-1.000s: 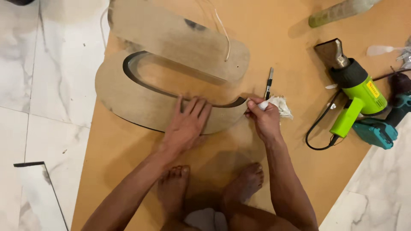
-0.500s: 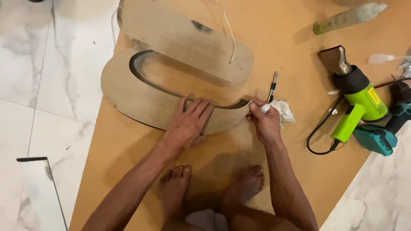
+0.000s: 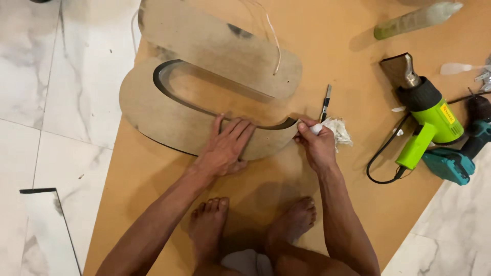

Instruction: The person applies adhesive from a small tube along the inner edge of a large curved wooden letter and presses a black strip into place. They repeatedly smooth the strip with their fingers to ensure it adheres properly.

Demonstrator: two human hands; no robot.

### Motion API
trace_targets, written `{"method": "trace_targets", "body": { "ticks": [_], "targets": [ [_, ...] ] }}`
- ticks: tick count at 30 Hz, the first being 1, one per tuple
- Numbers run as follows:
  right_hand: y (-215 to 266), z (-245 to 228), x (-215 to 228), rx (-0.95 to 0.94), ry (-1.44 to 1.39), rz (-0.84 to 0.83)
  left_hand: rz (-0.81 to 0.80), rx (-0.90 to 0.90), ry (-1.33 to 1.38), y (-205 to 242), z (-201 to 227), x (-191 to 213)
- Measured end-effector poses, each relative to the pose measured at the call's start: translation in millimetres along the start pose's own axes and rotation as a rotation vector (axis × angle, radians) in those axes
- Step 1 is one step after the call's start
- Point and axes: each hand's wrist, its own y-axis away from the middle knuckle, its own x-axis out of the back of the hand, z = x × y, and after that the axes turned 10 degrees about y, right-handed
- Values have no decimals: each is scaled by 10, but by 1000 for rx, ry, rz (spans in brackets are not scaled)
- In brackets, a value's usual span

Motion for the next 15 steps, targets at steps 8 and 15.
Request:
{"method": "trace_targets", "body": {
  "ticks": [8, 15],
  "targets": [
    [-115, -140, 54, 129, -3, 41, -31, 15, -12, 12, 30, 94],
    [-178, -484, -38, 431, 228, 17, -313, 127, -209, 168, -133, 307]
  ]
}}
